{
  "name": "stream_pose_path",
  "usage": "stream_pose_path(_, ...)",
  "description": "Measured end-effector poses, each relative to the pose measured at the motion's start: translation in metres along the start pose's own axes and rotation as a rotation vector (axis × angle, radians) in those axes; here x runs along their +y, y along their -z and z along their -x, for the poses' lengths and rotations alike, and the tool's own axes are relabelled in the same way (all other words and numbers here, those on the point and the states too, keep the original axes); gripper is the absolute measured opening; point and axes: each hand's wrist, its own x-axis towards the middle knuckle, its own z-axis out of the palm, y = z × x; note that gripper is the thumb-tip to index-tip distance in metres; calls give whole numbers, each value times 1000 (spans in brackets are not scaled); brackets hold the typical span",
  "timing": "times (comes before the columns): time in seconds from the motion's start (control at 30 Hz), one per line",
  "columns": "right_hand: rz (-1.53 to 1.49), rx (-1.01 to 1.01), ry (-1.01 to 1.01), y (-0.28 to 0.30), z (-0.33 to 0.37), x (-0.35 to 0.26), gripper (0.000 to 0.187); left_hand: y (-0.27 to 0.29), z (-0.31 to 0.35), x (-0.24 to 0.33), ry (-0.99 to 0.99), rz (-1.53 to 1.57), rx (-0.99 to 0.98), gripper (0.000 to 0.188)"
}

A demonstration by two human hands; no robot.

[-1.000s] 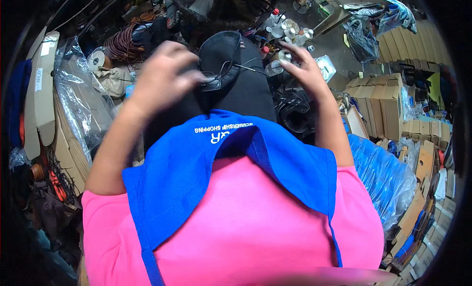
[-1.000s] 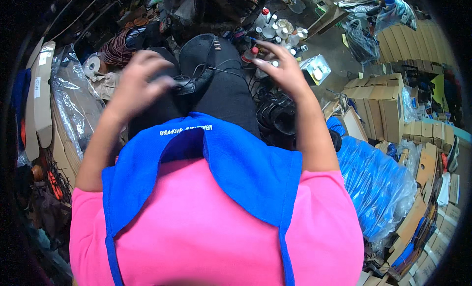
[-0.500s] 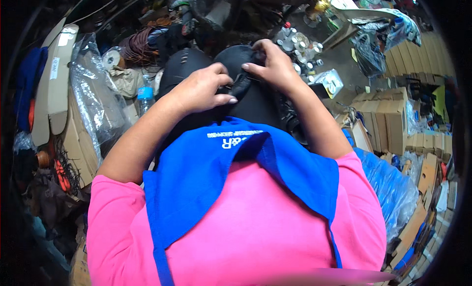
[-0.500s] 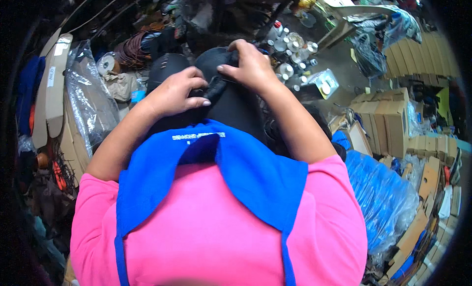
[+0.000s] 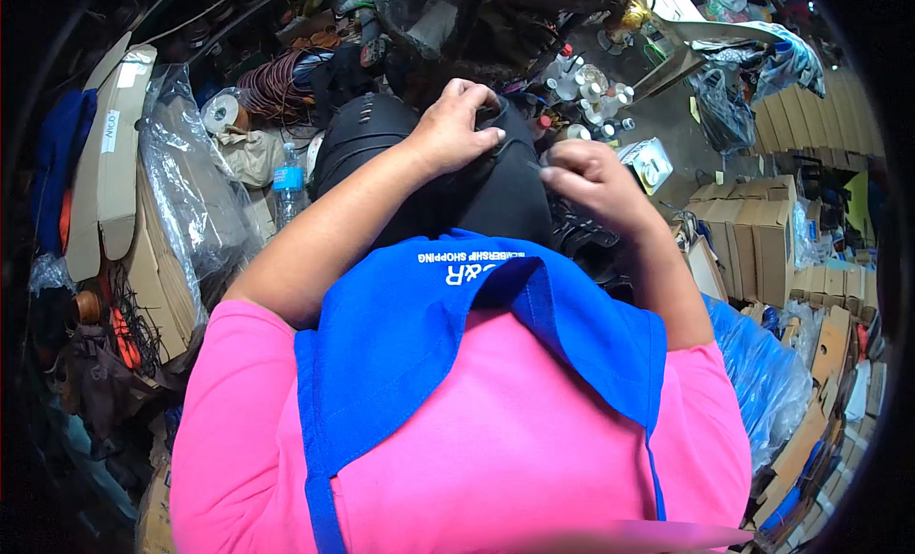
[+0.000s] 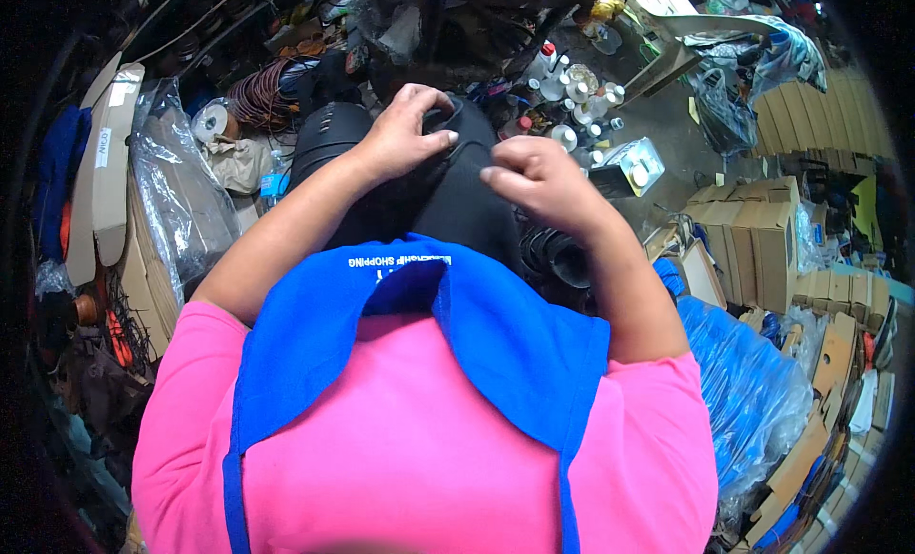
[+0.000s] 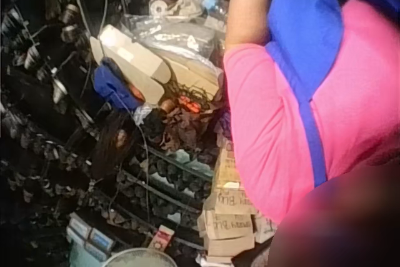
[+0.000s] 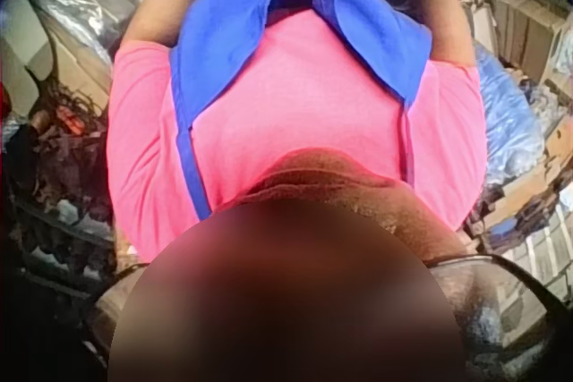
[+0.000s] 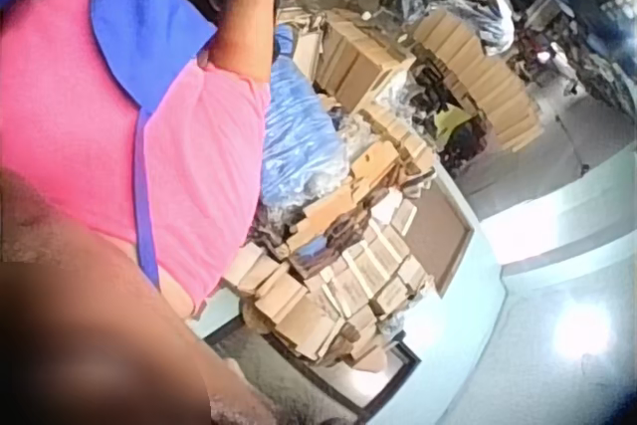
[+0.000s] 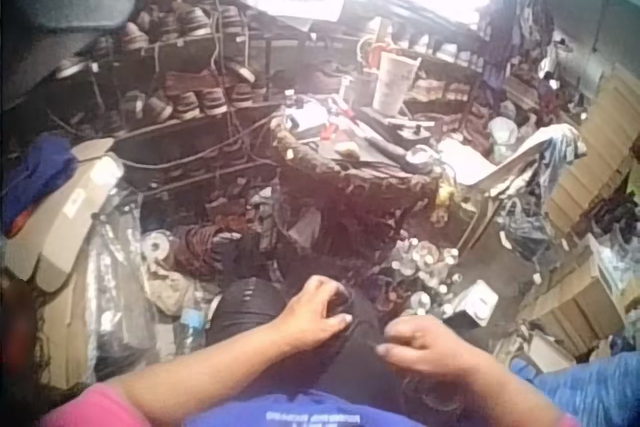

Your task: Sew the inner lining or upper portion of a black shoe using a needle and thread.

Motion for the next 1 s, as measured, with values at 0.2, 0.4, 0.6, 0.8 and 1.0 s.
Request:
stream_pose_path(0.2,246,203,239,-2,-2,16,15,42,-19,-9,77,229,-185,20)
stream_pose_path(0.4,448,169,159,-10,-20,27,15,116,-4,-12,116,-585,233,18)
stream_pose_path(0.6,568,155,141,-11,-29,12,14,53,-15,9,-115,-95,-180,31)
stream_pose_path(0.8,678,112,19,-16,-31,-1,18,50,-32,7,94,166,-560,24)
stream_pose_path(1.0,735,189,82,-25,-32,3,13,59,-30,-3,169,341,-746,27)
